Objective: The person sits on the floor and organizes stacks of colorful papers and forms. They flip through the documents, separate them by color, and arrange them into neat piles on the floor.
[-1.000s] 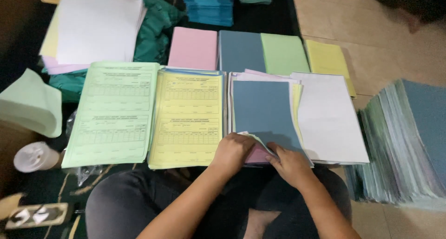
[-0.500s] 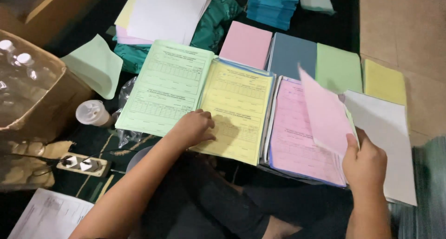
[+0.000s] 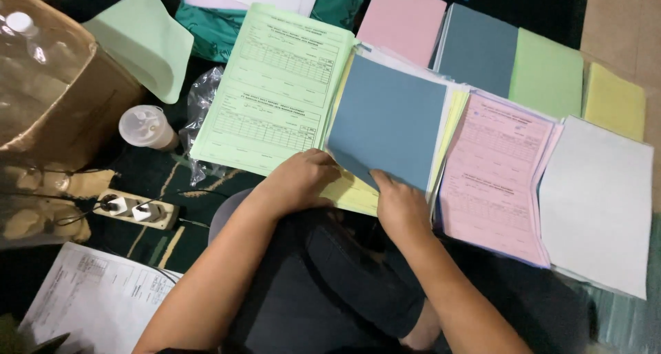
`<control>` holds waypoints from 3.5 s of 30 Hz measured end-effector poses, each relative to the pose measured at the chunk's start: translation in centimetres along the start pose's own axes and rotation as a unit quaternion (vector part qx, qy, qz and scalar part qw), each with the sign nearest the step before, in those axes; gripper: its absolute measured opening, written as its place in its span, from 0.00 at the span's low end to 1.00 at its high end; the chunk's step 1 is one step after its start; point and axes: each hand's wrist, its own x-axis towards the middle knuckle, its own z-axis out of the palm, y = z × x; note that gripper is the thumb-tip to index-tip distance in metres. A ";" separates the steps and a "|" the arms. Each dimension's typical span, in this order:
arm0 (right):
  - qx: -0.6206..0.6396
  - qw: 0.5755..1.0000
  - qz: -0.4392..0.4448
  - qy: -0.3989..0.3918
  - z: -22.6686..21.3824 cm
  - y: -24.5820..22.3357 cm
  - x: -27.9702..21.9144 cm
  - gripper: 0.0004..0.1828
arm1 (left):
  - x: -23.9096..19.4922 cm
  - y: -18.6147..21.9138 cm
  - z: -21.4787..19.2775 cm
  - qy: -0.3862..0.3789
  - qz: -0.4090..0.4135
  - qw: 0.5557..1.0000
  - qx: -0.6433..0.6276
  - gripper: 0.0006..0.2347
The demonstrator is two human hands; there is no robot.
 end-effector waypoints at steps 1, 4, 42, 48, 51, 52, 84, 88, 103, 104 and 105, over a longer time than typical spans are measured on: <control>-0.002 1.000 0.004 -0.005 0.5 -0.1 -0.4 0.26 | -0.3 -0.1 0.5 -0.003 0.002 1.000 -0.006 0.22; -0.007 1.000 -0.004 -0.005 0.6 0.2 0.1 0.25 | -0.4 -0.8 1.1 0.010 0.003 1.000 -0.001 0.20; 0.075 0.994 0.061 -0.046 -1.7 -1.2 -1.2 0.23 | -3.4 1.1 1.6 0.095 0.032 0.991 0.087 0.07; 0.067 0.995 0.055 -0.045 -1.7 -0.9 -0.4 0.23 | -2.7 -0.2 3.3 0.168 0.054 0.980 0.091 0.05; 0.069 0.994 0.059 -0.054 -0.8 0.0 -0.4 0.24 | -3.7 0.9 1.0 0.116 0.052 0.990 0.056 0.04; 0.071 0.994 0.058 -0.054 -1.1 -0.3 -0.3 0.24 | -3.4 0.6 1.3 0.116 0.051 0.990 0.057 0.04; 0.132 0.985 -0.058 -0.092 -2.5 1.0 -1.1 0.27 | -2.5 1.2 2.4 0.220 0.075 0.971 0.053 0.02; 0.142 0.984 -0.051 -0.091 -2.3 0.8 -1.3 0.27 | -2.6 1.2 2.6 0.215 0.076 0.971 0.069 0.02; 0.093 0.994 -0.016 -0.050 -1.8 -1.8 -2.1 0.29 | -1.6 0.6 3.6 0.309 0.072 0.948 0.014 0.06; 0.074 0.997 -0.004 -0.030 -1.2 -2.1 -2.1 0.29 | -1.5 0.4 3.6 0.323 0.076 0.943 -0.024 0.06; 0.055 0.998 0.009 -0.009 -0.6 -2.5 -2.2 0.30 | -1.5 0.3 3.6 0.336 0.080 0.936 -0.062 0.06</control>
